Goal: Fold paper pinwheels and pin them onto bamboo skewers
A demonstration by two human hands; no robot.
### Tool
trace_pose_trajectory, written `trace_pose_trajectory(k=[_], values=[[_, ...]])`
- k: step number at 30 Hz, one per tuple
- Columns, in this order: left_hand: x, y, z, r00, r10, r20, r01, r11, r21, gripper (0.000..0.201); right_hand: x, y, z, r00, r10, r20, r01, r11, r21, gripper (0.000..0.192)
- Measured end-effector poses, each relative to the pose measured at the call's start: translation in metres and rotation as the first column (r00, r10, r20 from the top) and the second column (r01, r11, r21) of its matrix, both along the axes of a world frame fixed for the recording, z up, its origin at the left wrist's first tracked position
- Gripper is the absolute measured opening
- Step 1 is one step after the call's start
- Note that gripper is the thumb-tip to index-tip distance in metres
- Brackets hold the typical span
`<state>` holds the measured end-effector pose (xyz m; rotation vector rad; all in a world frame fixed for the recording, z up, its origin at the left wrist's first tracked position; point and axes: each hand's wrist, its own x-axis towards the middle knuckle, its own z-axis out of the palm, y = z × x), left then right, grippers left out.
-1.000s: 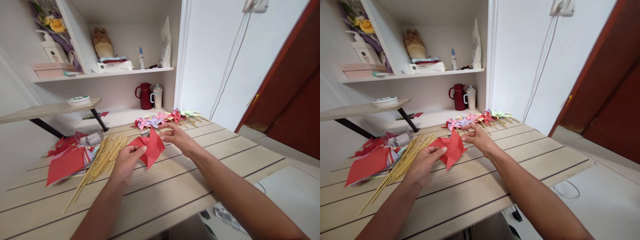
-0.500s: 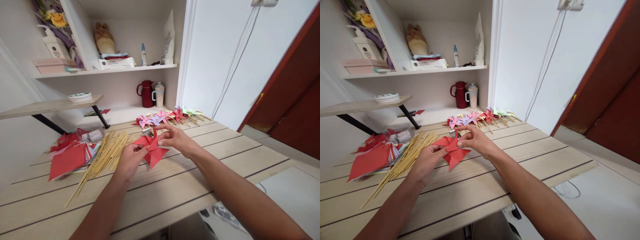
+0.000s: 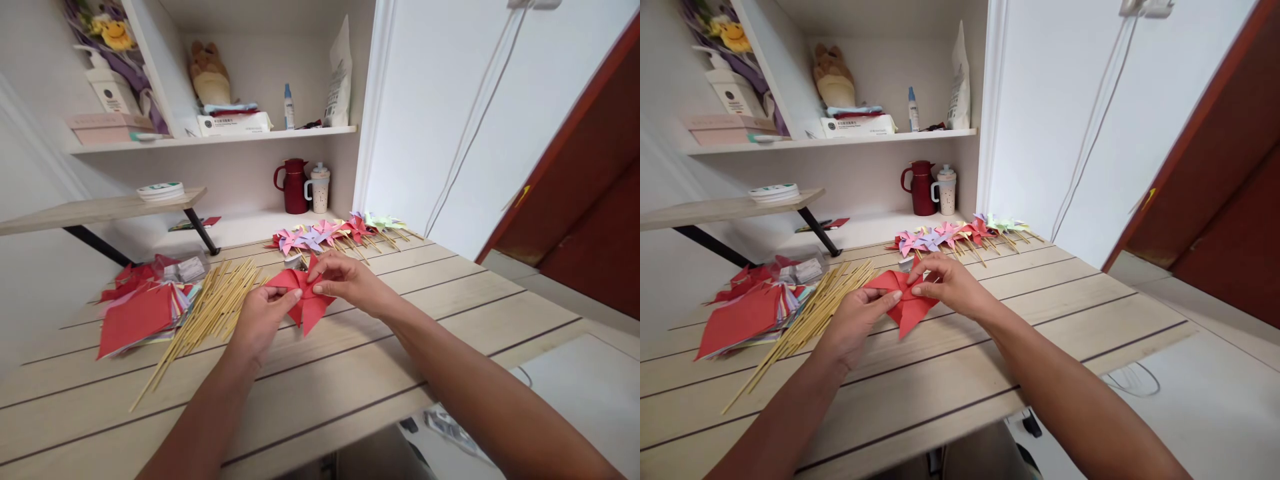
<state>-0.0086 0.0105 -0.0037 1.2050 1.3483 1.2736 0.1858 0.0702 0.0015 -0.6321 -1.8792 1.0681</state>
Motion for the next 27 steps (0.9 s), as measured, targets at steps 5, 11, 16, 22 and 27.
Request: trace_pose_trajectory(k=[5, 11, 16, 22, 27], values=[[-0.002, 0.001, -0.003, 1.000, -0.011, 0.003, 0.011, 1.000, 0.015, 0.033, -0.003, 0.001, -0.001, 0.996, 0.060, -0.069, -0.067, 0.992, -0.103, 0.014], [-0.002, 0.000, -0.003, 0.998, -0.041, 0.045, 0.040, 0.999, 0.026, 0.034, -0.006, 0.000, -0.001, 0.994, 0.043, -0.099, -0.060, 0.981, -0.184, 0.018], [-0.001, -0.001, -0.003, 0.996, -0.028, 0.088, 0.026, 0.999, 0.029, 0.032, -0.008, -0.004, 0.001, 0.994, 0.047, -0.103, -0.067, 0.979, -0.192, 0.019], [0.001, -0.003, -0.001, 0.992, -0.030, 0.121, 0.029, 1.000, 0.010, 0.035, -0.008, -0.008, 0.003, 1.000, 0.003, -0.011, -0.004, 0.995, -0.102, 0.019], [0.003, -0.004, 0.001, 0.995, -0.041, 0.093, 0.041, 0.999, 0.003, 0.033, -0.010, -0.011, 0.005, 0.999, -0.040, -0.011, 0.038, 0.991, -0.127, 0.018]])
